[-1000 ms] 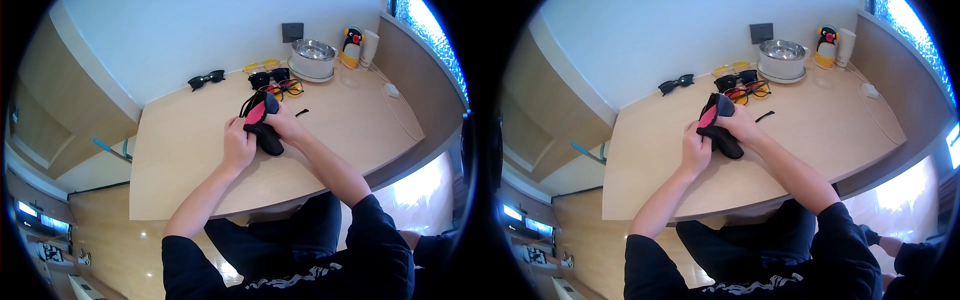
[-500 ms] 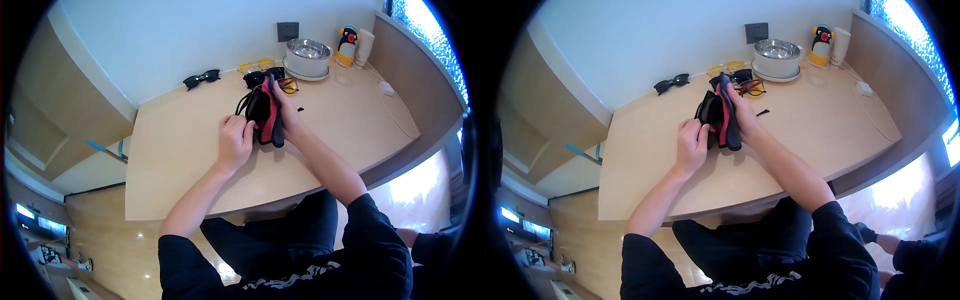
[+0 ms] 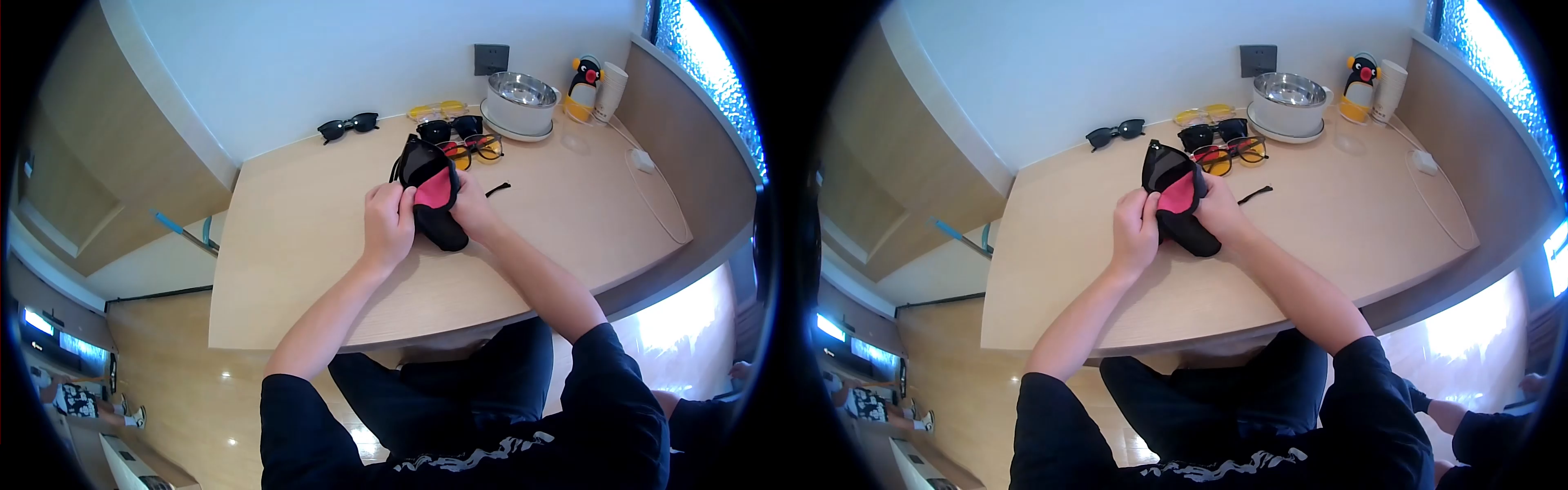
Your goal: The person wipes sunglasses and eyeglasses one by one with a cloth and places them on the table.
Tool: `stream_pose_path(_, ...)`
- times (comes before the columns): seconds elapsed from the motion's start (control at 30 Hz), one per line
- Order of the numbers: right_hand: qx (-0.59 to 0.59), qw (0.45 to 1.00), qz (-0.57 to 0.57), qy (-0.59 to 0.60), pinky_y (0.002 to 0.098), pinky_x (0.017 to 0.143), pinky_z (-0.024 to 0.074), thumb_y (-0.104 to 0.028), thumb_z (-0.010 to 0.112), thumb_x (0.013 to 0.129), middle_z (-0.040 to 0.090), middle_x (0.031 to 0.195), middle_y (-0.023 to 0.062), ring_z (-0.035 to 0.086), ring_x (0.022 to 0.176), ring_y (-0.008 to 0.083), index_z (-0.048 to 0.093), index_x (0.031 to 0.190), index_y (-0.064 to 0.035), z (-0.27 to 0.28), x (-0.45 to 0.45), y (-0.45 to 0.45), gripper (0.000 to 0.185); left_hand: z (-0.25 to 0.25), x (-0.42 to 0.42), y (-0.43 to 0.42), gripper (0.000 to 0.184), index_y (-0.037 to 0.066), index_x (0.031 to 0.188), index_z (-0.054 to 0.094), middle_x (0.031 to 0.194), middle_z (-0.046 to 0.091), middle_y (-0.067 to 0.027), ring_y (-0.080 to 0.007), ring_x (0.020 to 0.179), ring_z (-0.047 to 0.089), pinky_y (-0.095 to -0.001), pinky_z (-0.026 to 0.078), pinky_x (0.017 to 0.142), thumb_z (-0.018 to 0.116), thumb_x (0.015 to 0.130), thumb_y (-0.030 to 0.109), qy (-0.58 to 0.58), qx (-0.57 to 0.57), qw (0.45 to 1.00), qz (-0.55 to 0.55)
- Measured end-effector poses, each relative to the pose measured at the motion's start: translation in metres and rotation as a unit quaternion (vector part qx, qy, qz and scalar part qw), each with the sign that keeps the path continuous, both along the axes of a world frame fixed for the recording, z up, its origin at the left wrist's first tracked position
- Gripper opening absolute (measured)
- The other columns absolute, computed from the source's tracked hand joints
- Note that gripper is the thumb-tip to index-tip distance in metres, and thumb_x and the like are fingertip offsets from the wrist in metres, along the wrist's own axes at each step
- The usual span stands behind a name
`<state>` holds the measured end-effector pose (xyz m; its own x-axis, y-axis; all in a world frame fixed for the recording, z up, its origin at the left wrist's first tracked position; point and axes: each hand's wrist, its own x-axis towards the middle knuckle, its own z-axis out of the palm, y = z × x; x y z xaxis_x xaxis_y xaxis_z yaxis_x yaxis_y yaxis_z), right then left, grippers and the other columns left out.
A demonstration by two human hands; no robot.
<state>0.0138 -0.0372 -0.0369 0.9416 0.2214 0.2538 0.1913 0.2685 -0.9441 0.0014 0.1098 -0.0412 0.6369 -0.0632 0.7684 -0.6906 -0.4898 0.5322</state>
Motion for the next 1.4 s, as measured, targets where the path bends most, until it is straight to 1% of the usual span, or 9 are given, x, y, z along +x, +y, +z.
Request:
stream_pose_path(0.23,-0.014,0.996,0.039,0.077,0.0260,0.072,0.0468,-0.007,0.062,0.078,0.061,0.090,0.0040,0.056,0.082,0.0103,0.059,0.098,-0.0027,0.004,0.005,-0.013,0.021,-0.002,-0.001,-0.006,0.020,0.001,0.064,0.043,0.062,0.043,-0.0144,-0.0342,0.063,0.046,-0.0405,0.038,0.074,0.051,0.081,0.006,-0.014,0.021,0.999,-0.036)
stream_pose_path(0.3,0.042,0.989,-0.138,0.022,0.0283,0.072,0.0475,-0.006,0.059,0.079,0.060,0.088,0.0051,0.057,0.082,0.0127,0.058,0.096,-0.0034,-0.015,0.017,-0.010,0.017,-0.001,-0.005,-0.008,0.017,0.001,0.065,0.044,0.062,0.044,-0.0145,-0.0344,0.064,0.047,-0.0418,0.038,0.074,0.052,0.080,0.006,-0.008,0.032,0.999,-0.024)
stream_pose_path(0.37,0.169,0.979,-0.079,0.086,0.0306,0.073,0.0480,-0.007,0.058,0.079,0.059,0.086,0.0062,0.058,0.082,0.0154,0.058,0.095,-0.0031,0.006,0.008,-0.011,0.017,0.001,-0.009,-0.007,0.018,0.000,0.065,0.041,0.061,0.042,-0.0162,-0.0357,0.061,0.043,-0.0433,0.037,0.065,0.051,0.079,0.004,-0.022,0.055,0.997,-0.039)
stream_pose_path(0.43,0.182,0.978,-0.026,0.094,0.0299,0.072,0.0482,-0.009,0.059,0.079,0.060,0.086,0.0062,0.058,0.082,0.0153,0.058,0.094,-0.0025,0.015,0.002,-0.018,0.017,0.001,-0.009,-0.010,0.016,0.000,0.065,0.042,0.061,0.041,-0.0145,-0.0342,0.063,0.045,-0.0411,0.040,0.079,0.052,0.078,0.003,-0.035,0.048,0.997,-0.044)
stream_pose_path(0.57,-0.015,1.000,0.012,0.023,0.0261,0.067,0.0478,-0.011,0.058,0.081,0.060,0.084,0.0045,0.058,0.075,0.0118,0.058,0.092,-0.0028,0.018,-0.008,-0.004,0.014,0.000,-0.010,-0.005,0.010,0.000,0.070,0.046,0.065,0.046,-0.0142,-0.0341,0.067,0.049,-0.0418,0.038,0.084,0.053,0.077,0.003,-0.056,0.061,0.996,-0.027)
stream_pose_path(0.87,0.188,0.974,-0.019,0.125,0.0287,0.075,0.0479,-0.009,0.059,0.079,0.060,0.089,0.0043,0.058,0.083,0.0132,0.056,0.096,-0.0024,0.015,-0.005,-0.013,0.018,-0.001,-0.006,-0.008,0.004,0.000,0.075,0.051,0.070,0.052,-0.0130,-0.0303,0.074,0.053,-0.0433,0.037,0.087,0.053,0.073,0.002,-0.054,0.114,0.992,-0.020)
stream_pose_path(0.97,0.058,0.998,0.002,0.039,0.0267,0.069,0.0487,-0.009,0.060,0.078,0.060,0.084,0.0043,0.058,0.078,0.0123,0.059,0.091,-0.0025,0.009,-0.009,-0.002,0.015,-0.001,-0.006,-0.003,0.004,0.000,0.074,0.051,0.069,0.052,-0.0129,-0.0301,0.073,0.053,-0.0433,0.037,0.086,0.053,0.074,0.003,-0.071,0.112,0.991,-0.014)
stream_pose_path(1.17,0.198,0.974,-0.016,0.111,0.0256,0.063,0.0477,-0.010,0.062,0.078,0.061,0.082,0.0037,0.057,0.073,0.0099,0.059,0.090,-0.0023,0.029,-0.010,-0.014,0.014,0.002,-0.006,-0.008,0.003,0.001,0.071,0.050,0.067,0.050,-0.0127,-0.0300,0.072,0.052,-0.0431,0.037,0.086,0.052,0.073,0.002,-0.037,0.121,0.991,-0.032)
stream_pose_path(1.4,0.055,0.996,-0.016,0.070,0.0257,0.067,0.0467,-0.012,0.063,0.078,0.060,0.082,0.0028,0.056,0.075,0.0094,0.060,0.089,-0.0035,0.009,-0.009,0.002,0.013,0.001,-0.004,0.002,0.004,0.001,0.071,0.049,0.066,0.050,-0.0124,-0.0290,0.071,0.053,-0.0431,0.037,0.086,0.051,0.073,0.003,-0.070,0.134,0.988,-0.012)
